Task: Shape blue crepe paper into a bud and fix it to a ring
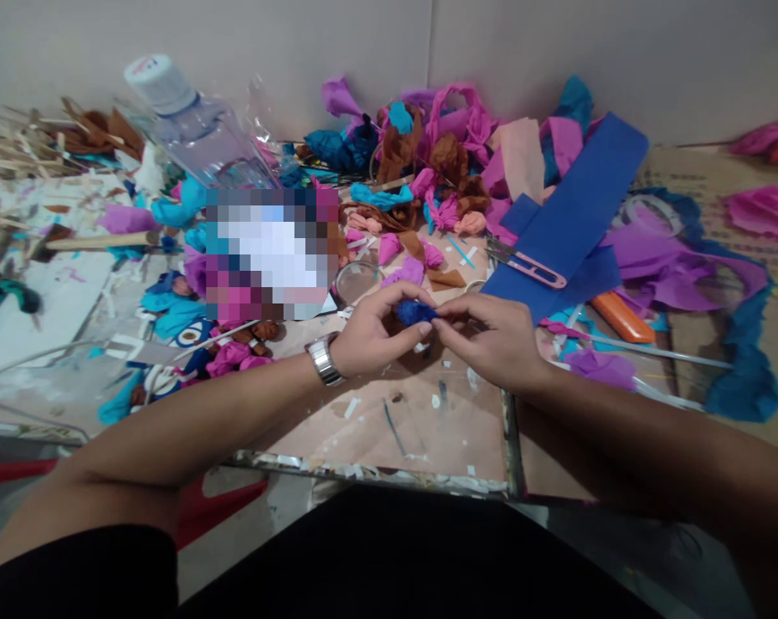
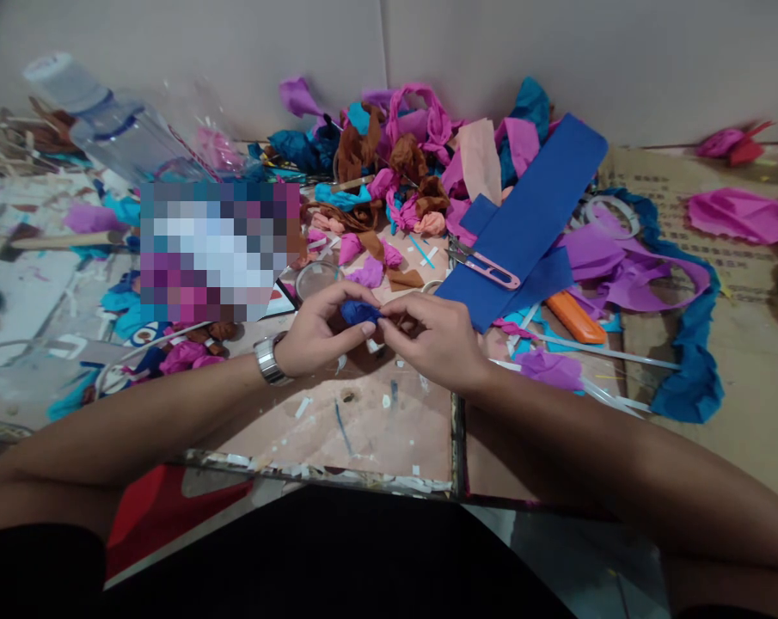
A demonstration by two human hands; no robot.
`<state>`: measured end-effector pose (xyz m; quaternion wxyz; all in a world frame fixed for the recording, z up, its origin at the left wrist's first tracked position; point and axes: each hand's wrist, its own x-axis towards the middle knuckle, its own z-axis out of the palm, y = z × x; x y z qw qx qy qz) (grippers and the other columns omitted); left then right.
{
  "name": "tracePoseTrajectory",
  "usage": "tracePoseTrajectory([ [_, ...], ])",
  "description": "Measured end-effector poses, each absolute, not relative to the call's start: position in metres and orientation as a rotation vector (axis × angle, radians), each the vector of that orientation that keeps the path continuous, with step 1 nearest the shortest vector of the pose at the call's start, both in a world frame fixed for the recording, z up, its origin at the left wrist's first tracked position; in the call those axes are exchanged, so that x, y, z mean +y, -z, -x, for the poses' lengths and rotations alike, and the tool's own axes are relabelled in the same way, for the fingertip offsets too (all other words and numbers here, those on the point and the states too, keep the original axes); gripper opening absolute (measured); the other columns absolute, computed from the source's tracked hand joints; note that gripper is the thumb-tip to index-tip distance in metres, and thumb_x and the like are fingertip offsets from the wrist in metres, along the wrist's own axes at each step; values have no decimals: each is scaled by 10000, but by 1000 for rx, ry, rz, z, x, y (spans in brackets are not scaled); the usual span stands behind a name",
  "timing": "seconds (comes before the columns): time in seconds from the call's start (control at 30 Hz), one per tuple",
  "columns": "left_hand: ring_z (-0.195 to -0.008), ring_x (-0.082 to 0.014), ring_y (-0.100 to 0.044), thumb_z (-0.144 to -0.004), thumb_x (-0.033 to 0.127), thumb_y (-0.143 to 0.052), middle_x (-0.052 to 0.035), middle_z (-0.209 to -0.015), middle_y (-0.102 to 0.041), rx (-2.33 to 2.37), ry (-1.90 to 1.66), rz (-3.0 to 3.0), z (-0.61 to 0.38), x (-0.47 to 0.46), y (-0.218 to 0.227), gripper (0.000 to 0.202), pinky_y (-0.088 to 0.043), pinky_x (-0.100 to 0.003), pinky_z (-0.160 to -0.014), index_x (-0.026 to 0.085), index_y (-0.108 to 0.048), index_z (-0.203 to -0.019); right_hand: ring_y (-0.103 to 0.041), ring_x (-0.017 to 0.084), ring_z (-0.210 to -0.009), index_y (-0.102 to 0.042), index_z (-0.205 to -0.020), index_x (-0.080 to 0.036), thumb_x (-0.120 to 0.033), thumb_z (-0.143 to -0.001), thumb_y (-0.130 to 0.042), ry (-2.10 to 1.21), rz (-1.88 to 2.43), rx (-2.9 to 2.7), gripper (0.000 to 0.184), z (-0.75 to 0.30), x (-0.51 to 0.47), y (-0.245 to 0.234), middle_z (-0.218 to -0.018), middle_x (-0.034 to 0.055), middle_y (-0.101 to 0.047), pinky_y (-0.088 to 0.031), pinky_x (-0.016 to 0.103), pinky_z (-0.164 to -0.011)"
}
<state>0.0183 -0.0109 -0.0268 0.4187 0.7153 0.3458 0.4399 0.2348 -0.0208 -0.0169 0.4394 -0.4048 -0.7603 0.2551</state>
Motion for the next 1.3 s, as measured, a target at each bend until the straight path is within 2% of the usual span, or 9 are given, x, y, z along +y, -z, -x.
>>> tracePoseTrajectory([
  [0.23, -701, -135, -718, -948, 372, -783, -26, -848, -744, 757, -1030, -1544, -22, -11, 26, 263, -593, -250, -682, 179, -662, -1080, -729, 127, -692, -801, -938, -215, -206, -913, -768, -636, 968, -1864, 43, -234, -22, 18, -882, 24, -829, -569, 228, -616],
  [0.47, -840, -143, -726, -842, 302, -888, -62, -992, -774, 724, -1106, -1718, -18, -10, 20, 312, -592, -235, -755, 186, -735, -1088, -711, 138, -662, -769, -895, -211, -248, -899, -757, -808, 979, -1772, 39, -233, -23, 18, -823, 20, -800, -546, 250, -601],
  [0.6, -844, -149, -736, -858, 297, -878, -77, -1028, -789, 696, -1090, -1677, -18, -9, 21, 313, -597, -243, -756, 190, -750, -1123, -719, 151, -683, -765, -893, -214, -271, -909, -745, -909, 985, -1734, 62, -233, -23, 17, -817, 23, -795, -558, 263, -614],
  [0.77, -785, -138, -738, -850, 347, -895, -50, -943, -772, 702, -1071, -1563, -18, -10, 22, 329, -598, -231, -722, 186, -741, -1091, -763, 156, -749, -804, -962, -214, -272, -939, -757, -855, 943, -1760, 78, -235, -23, 16, -914, 39, -836, -588, 271, -667],
  [0.97, -747, -135, -769, -873, 321, -883, -24, -868, -773, 665, -1061, -1453, -19, -10, 21, 294, -611, -220, -705, 189, -694, -1055, -797, 174, -852, -815, -1066, -242, -242, -981, -738, -673, 799, -1882, 115, -238, -21, 18, -966, 47, -845, -622, 299, -761],
  [1.1, -692, -133, -764, -873, 395, -884, -15, -817, -768, 670, -1064, -1384, -19, -9, 23, 341, -605, -219, -672, 192, -653, -1019, -804, 191, -916, -813, -1130, -261, -251, -969, -742, -667, 768, -1906, 177, -238, -20, 18, -1025, 52, -849, -650, 326, -810],
  [1.3, -642, -139, -745, -866, 446, -883, 0, -761, -745, 690, -1043, -1349, -18, -9, 25, 380, -591, -236, -637, 196, -632, -1004, -820, 201, -949, -842, -1082, -251, -249, -954, -772, -757, 831, -1836, 146, -237, -20, 16, -1063, 62, -860, -663, 334, -853],
])
